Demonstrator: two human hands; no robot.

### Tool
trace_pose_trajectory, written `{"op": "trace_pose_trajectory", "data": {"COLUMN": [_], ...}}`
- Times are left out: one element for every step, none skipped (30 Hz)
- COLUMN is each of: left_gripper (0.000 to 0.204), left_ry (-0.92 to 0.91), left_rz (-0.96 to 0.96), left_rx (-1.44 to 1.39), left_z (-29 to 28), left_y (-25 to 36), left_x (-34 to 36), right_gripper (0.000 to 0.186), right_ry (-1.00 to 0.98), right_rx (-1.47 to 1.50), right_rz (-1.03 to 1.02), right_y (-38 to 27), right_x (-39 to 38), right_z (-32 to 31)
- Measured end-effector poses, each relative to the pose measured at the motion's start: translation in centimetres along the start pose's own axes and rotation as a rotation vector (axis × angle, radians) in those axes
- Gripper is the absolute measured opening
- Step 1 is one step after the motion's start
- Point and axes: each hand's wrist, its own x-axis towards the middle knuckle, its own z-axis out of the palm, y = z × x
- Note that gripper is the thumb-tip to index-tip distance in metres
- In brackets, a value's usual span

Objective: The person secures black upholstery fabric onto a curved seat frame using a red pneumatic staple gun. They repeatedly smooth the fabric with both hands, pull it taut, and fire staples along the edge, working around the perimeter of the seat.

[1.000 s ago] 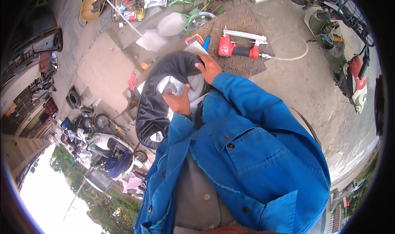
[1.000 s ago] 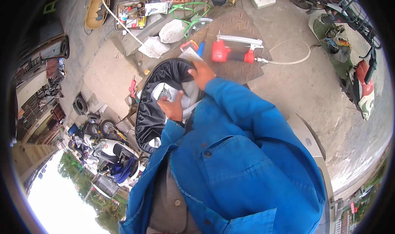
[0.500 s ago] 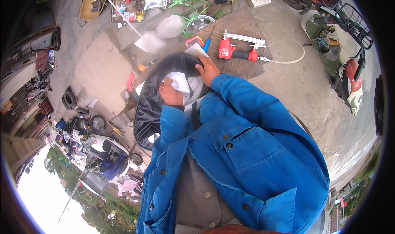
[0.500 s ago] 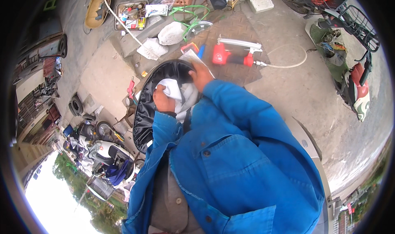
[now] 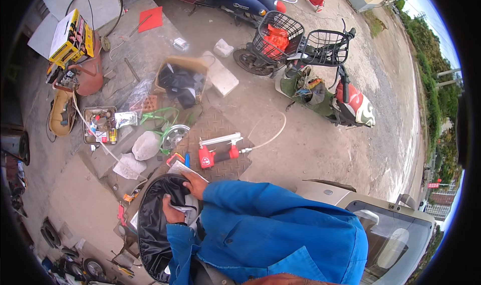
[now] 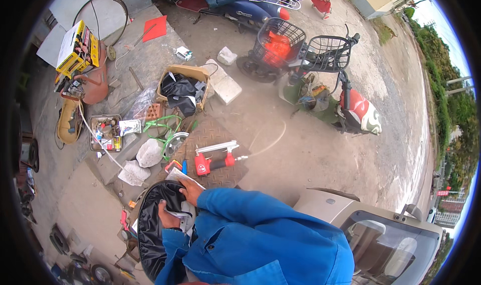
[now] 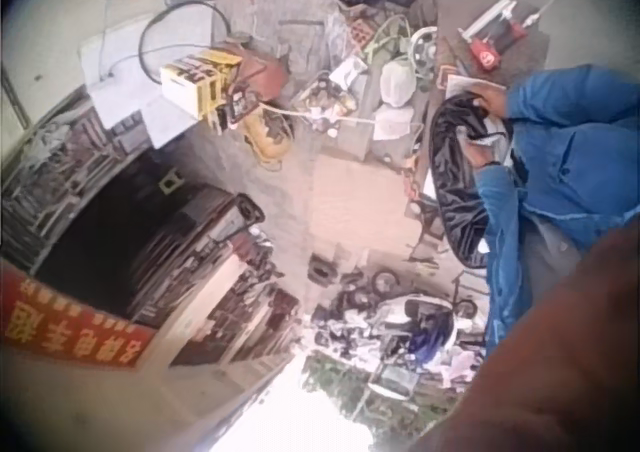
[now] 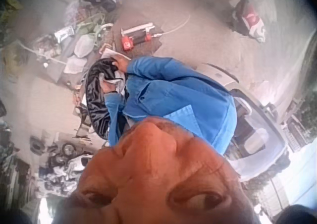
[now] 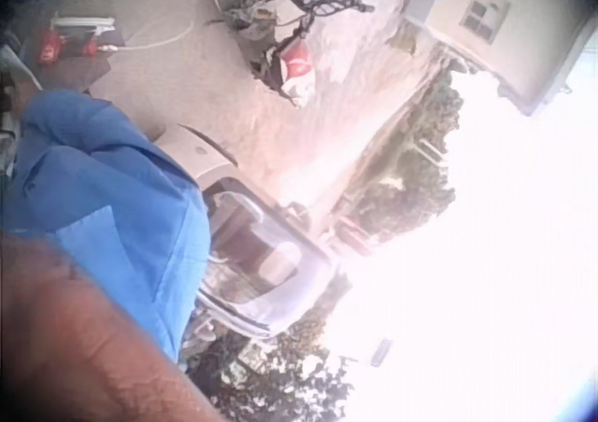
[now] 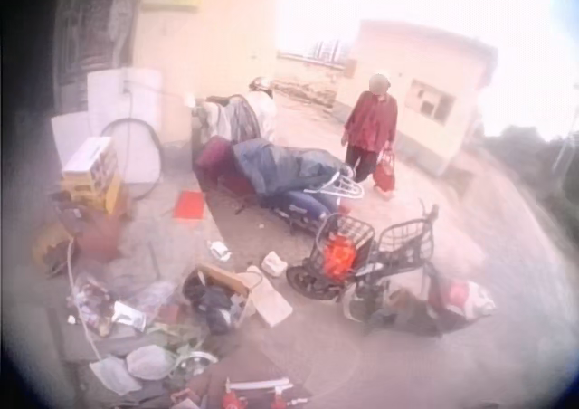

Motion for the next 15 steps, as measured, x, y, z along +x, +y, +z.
{"op": "trace_pose_trajectory", "data": {"left_gripper": [0.046, 0.043, 0.039, 0.044, 0.046, 0.049, 0.045, 0.041, 0.038, 0.036, 0.038, 0.04, 0.042, 0.043, 0.045], "left_ry": [0.004, 0.044, 0.079, 0.138, 0.262, 0.346, 0.201, 0.276, 0.351, 0.394, 0.313, 0.42, 0.532, 0.406, 0.28], "left_rz": [0.041, 0.14, 0.203, 0.192, 0.236, 0.32, 0.49, 0.434, 0.376, 0.244, 0.455, 0.378, 0.292, 0.371, 0.448], "left_rx": [0.042, 0.193, 0.43, 0.844, 0.682, 0.503, 0.265, 0.346, 0.426, 0.461, 0.33, 0.31, 0.291, 0.207, 0.118], "left_z": [-0.5, -0.7, 3.0, 2.2, 0.4, 0.0, 2.1, 0.0, -1.7, 0.9, -0.8, -0.8, -0.5, -0.9, -1.3], "left_y": [-0.4, -0.4, 1.1, 1.5, -0.3, -1.6, -3.0, -2.8, -2.8, -1.4, -2.6, -2.5, -2.3, -2.6, -3.1], "left_x": [-0.4, -0.1, -2.4, -2.9, -1.8, 0.1, 0.1, 0.7, 1.6, 2.1, 2.7, 2.4, 1.3, 1.8, 3.0], "right_gripper": [0.053, 0.053, 0.052, 0.051, 0.051, 0.05, 0.049, 0.049, 0.049, 0.049, 0.05, 0.049, 0.049, 0.049, 0.049], "right_ry": [-0.003, -0.015, -0.026, -0.013, -0.005, 0.038, 0.081, 0.042, 0.002, 0.006, -0.052, -0.026, -0.004, 0.001, 0.004], "right_rx": [0.0, 0.023, 0.052, 0.046, 0.046, -0.021, -0.082, -0.046, -0.011, 0.028, 0.041, 0.03, 0.02, 0.003, -0.018], "right_rz": [0.018, 0.04, 0.062, 0.018, 0.037, -0.04, -0.104, -0.049, 0.007, 0.002, 0.068, 0.046, 0.033, 0.028, 0.023], "right_y": [0.0, 0.0, -0.8, -1.8, -1.3, 0.5, 1.8, 1.1, 0.7, 0.0, -0.2, 0.0, -0.2, -0.1, 0.2], "right_x": [-0.5, -0.6, 0.1, 1.3, -2.5, -2.6, -0.7, -1.1, -0.9, 1.7, 0.6, -0.3, -1.2, -1.2, -0.6], "right_z": [0.3, 0.8, 0.9, -0.3, 2.1, 2.2, 1.2, 1.3, 1.1, -1.2, -0.4, 0.2, 0.5, 0.6, 0.2]}}
